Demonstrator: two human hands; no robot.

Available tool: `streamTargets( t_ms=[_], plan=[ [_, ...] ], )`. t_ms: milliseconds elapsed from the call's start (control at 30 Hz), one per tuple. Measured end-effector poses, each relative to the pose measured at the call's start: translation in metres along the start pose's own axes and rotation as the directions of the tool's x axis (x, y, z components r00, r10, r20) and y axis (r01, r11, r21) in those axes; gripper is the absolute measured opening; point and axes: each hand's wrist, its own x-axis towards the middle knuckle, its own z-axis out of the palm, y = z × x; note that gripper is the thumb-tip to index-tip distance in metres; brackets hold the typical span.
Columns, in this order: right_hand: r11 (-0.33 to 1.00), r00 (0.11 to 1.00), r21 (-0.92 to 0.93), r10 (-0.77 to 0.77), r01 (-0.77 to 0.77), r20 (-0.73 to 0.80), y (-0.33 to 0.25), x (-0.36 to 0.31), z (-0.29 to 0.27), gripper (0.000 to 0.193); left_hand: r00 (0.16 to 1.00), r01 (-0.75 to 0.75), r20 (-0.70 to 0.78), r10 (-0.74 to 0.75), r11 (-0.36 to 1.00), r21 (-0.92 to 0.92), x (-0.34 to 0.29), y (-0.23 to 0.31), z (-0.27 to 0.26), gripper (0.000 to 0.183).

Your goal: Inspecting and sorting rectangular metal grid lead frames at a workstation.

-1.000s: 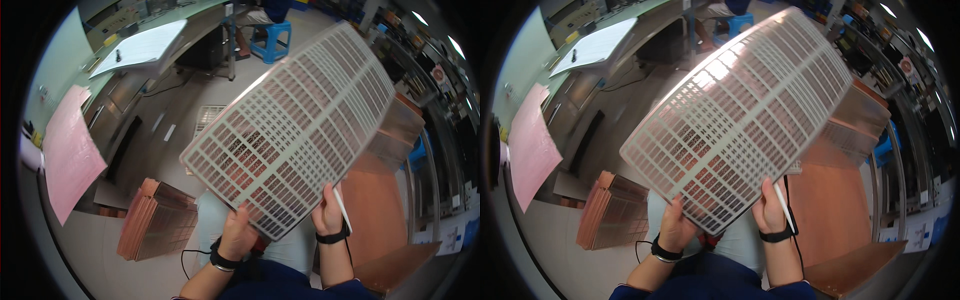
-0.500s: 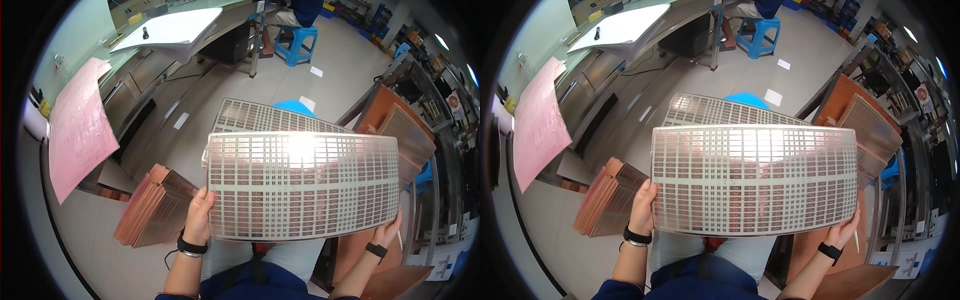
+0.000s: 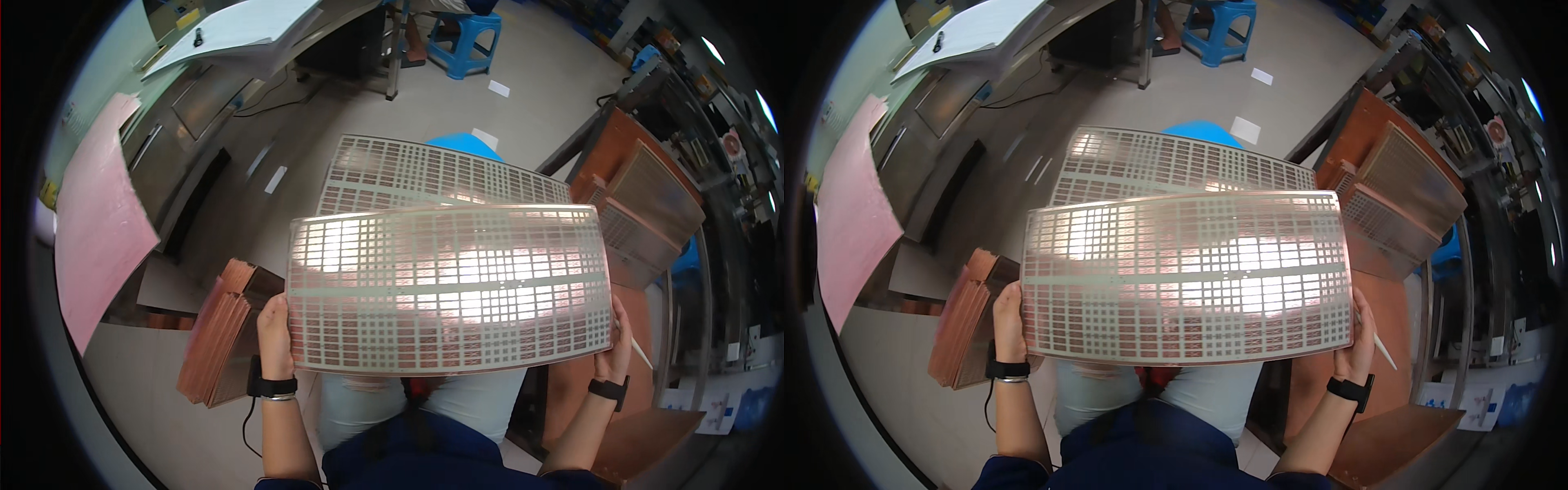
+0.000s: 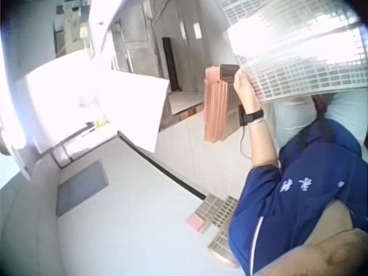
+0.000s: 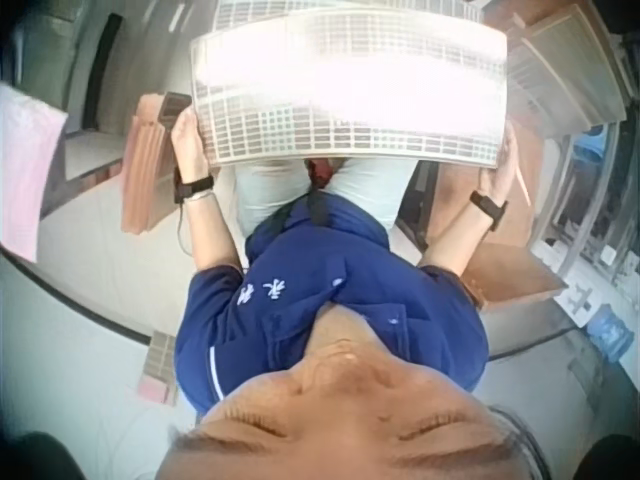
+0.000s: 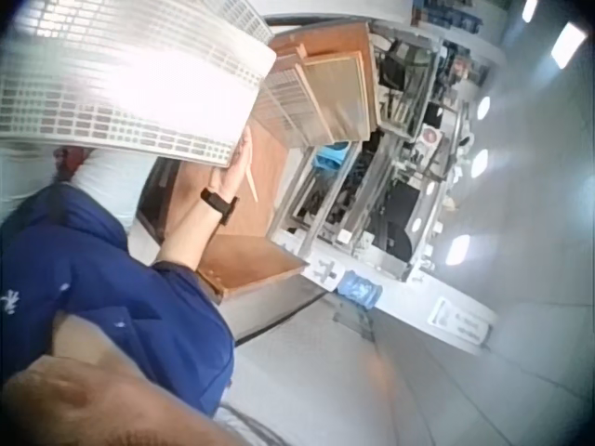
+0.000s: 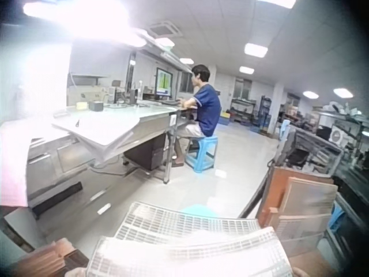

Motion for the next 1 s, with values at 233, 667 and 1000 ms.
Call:
streamTargets(
  t_ms=[233, 667, 1000],
  plan=[
    [0.974, 0.989, -0.225, 0.043, -0.011, 0.141, -0.012, 0.002, 0.014, 0.037, 1.0, -0.029, 0.003, 0.029, 0.998, 0.06, 0.006, -0.011, -0.012, 0.03],
    [0.961, 0.987, -0.271, -0.009, 0.052, 0.159, -0.022, 0.001, 0.012, 0.031, 0.997, -0.067, 0.051, 0.059, 0.98, 0.187, 0.008, -0.013, -0.009, 0.028],
    [0.953, 0.98, -0.281, -0.062, 0.114, 0.189, -0.032, -0.008, 0.021, 0.032, 0.997, -0.072, -0.001, 0.074, 0.967, 0.245, 0.015, -0.019, -0.014, 0.024]
  ],
)
